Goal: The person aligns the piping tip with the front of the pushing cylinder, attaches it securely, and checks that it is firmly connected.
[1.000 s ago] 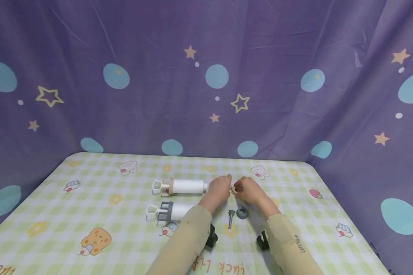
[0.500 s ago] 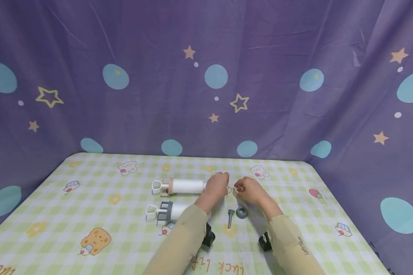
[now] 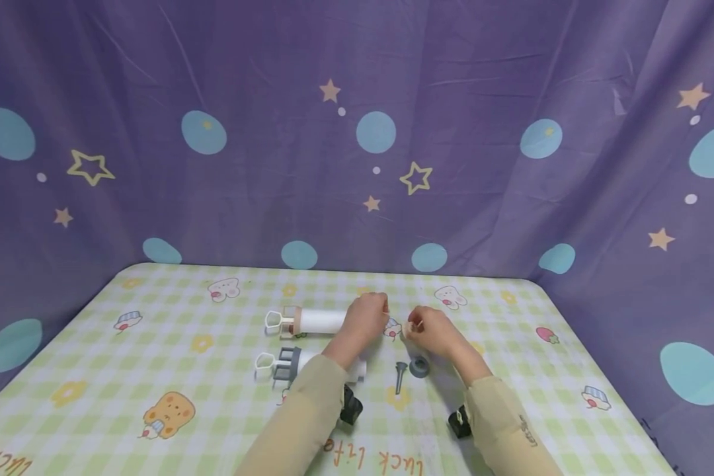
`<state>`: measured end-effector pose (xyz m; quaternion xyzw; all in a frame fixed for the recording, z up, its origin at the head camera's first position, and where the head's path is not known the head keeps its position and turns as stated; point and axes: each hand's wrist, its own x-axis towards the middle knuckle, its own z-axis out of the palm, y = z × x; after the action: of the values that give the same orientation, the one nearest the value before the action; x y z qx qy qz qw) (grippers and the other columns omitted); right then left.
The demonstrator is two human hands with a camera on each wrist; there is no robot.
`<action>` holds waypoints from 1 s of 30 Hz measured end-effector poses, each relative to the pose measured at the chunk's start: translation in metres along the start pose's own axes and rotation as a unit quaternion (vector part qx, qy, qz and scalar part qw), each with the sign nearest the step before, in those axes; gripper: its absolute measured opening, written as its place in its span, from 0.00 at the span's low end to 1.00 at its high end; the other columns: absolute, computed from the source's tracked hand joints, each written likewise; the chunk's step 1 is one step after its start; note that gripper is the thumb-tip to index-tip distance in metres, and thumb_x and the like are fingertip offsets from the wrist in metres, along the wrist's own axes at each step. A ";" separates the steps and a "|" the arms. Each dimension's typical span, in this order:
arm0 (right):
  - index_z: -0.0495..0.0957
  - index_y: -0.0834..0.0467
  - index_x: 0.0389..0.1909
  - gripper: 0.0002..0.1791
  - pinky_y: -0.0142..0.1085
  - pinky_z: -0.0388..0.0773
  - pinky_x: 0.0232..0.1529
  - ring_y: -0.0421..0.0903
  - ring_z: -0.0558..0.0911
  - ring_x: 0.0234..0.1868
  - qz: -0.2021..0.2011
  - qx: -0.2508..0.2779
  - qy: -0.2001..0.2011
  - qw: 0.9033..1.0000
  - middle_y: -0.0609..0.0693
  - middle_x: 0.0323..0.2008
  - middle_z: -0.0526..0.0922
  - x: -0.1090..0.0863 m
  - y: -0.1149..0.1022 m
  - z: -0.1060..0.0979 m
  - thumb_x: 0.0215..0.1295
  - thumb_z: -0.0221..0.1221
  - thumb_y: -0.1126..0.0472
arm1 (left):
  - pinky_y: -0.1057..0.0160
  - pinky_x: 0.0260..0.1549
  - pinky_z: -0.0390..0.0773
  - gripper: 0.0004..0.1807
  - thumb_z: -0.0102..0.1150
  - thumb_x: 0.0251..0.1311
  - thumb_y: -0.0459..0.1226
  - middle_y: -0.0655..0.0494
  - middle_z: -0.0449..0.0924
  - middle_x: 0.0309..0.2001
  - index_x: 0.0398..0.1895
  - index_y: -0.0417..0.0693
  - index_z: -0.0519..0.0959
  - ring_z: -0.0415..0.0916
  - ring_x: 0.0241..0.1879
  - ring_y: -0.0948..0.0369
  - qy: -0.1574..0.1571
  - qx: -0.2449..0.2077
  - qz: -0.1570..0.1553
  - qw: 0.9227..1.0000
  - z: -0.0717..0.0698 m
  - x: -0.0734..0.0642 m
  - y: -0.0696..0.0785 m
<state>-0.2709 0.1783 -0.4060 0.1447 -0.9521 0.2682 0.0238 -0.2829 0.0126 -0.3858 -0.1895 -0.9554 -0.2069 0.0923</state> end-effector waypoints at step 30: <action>0.76 0.60 0.48 0.21 0.41 0.77 0.45 0.50 0.80 0.42 -0.030 0.077 0.066 0.994 0.54 0.45 0.80 -0.003 -0.023 0.005 0.49 0.63 0.68 | 0.67 0.15 0.65 0.04 0.53 0.57 0.37 0.61 0.70 0.15 0.26 0.49 0.74 0.65 0.14 0.63 0.093 -0.054 -0.014 0.994 -0.028 -0.020 -0.015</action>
<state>-0.2609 0.1576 -0.3987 0.1569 -0.9201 0.3490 0.0832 -0.2676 -0.0185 -0.3713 -0.1604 -0.9326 -0.2765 0.1674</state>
